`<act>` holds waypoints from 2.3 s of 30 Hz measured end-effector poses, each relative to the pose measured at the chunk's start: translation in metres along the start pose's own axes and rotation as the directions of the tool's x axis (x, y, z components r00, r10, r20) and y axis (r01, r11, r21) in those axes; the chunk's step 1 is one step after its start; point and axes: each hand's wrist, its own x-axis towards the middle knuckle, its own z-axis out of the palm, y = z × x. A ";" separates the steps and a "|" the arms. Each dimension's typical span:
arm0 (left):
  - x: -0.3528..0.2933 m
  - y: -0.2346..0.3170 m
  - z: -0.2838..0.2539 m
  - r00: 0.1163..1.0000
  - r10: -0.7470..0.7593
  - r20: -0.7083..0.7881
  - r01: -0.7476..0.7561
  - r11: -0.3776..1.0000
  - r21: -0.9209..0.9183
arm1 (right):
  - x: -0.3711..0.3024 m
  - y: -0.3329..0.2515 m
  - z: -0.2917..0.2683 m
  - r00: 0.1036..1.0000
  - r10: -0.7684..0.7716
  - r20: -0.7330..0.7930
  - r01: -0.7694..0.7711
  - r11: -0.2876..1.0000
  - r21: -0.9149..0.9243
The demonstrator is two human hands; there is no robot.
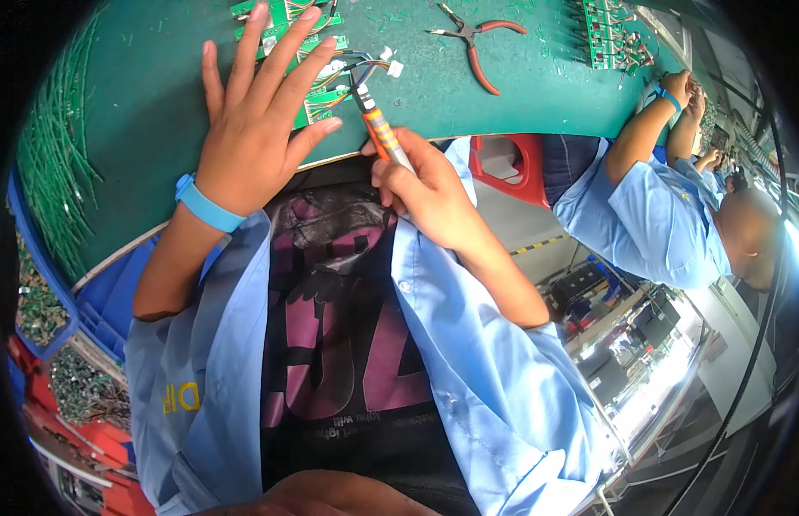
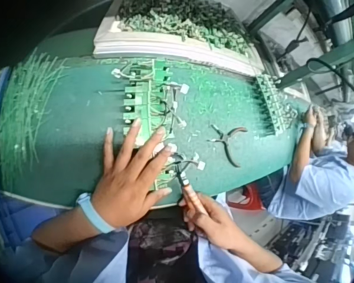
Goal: Inserting electronic components into circuit boards and using hand tools to trim leads or secure parts on a manual assembly line.
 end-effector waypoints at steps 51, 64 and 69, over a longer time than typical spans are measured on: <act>0.007 0.008 -0.016 0.984 -0.172 0.036 0.175 0.936 -0.306 | 0.008 -0.020 -0.010 0.997 0.018 -0.068 -0.012 0.996 0.088; 0.010 0.011 -0.016 0.984 -0.167 0.059 0.176 0.952 -0.252 | 0.020 -0.031 -0.006 0.999 -0.012 -0.053 0.008 0.997 -0.074; 0.010 0.009 -0.017 0.984 -0.164 0.074 0.177 0.956 -0.236 | 0.019 -0.032 -0.008 0.997 -0.032 -0.064 0.022 0.986 -0.163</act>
